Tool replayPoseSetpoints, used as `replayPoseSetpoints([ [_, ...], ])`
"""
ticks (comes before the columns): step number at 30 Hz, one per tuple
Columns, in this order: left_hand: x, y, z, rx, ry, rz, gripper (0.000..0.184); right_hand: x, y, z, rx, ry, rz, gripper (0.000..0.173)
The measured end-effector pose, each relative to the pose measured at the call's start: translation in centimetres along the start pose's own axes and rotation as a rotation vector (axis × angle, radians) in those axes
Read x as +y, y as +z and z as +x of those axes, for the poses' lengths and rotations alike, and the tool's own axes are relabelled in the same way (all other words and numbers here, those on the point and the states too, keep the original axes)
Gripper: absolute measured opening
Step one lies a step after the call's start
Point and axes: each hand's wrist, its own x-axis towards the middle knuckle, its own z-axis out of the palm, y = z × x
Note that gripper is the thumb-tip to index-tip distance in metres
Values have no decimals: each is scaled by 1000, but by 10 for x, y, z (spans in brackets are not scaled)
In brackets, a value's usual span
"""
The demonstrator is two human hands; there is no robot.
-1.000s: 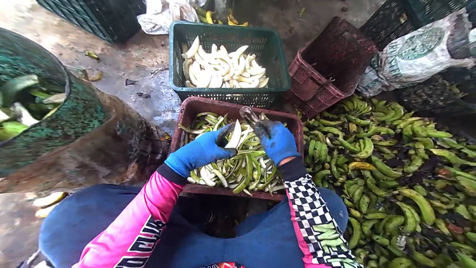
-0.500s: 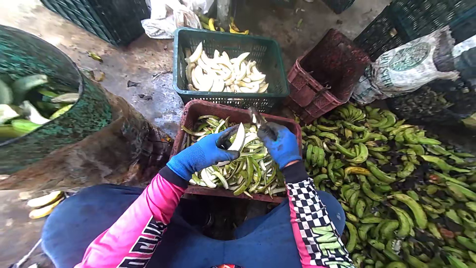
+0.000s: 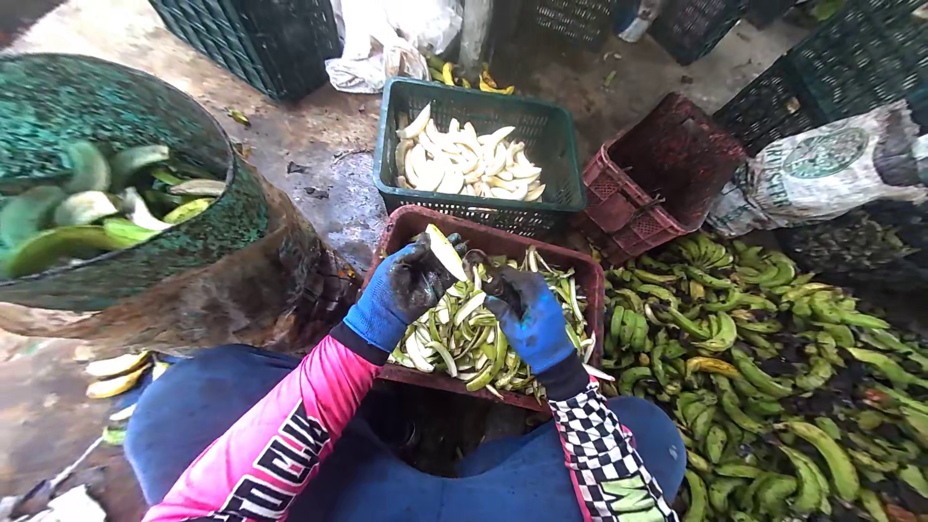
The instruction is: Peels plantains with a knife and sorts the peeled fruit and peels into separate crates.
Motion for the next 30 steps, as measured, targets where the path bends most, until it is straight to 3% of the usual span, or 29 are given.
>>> replayPoseSetpoints([
  [4,-6,1,-1,20,-18,80,30,-4,4,-1,-94,-40,-38,52],
  [12,-10,-5,0,-15,-46,157,33,-5,3,-4,-17,-167,-84,49],
  [17,-11,9,-7,96,-131,384,26,-1,2,-3,16,-280,-134,45],
  [19,-14,6,-6,78,-171,421,23,0,-3,1,-13,-218,-123,47],
  [21,-14,4,-10,-50,-172,455,21,2,-9,4,-88,-97,-52,49],
  [26,-7,2,-17,-397,-220,566,53,8,-27,18,-216,197,165,38],
  [30,-4,2,-18,-508,-234,539,55,23,-35,25,-298,424,127,39],
])
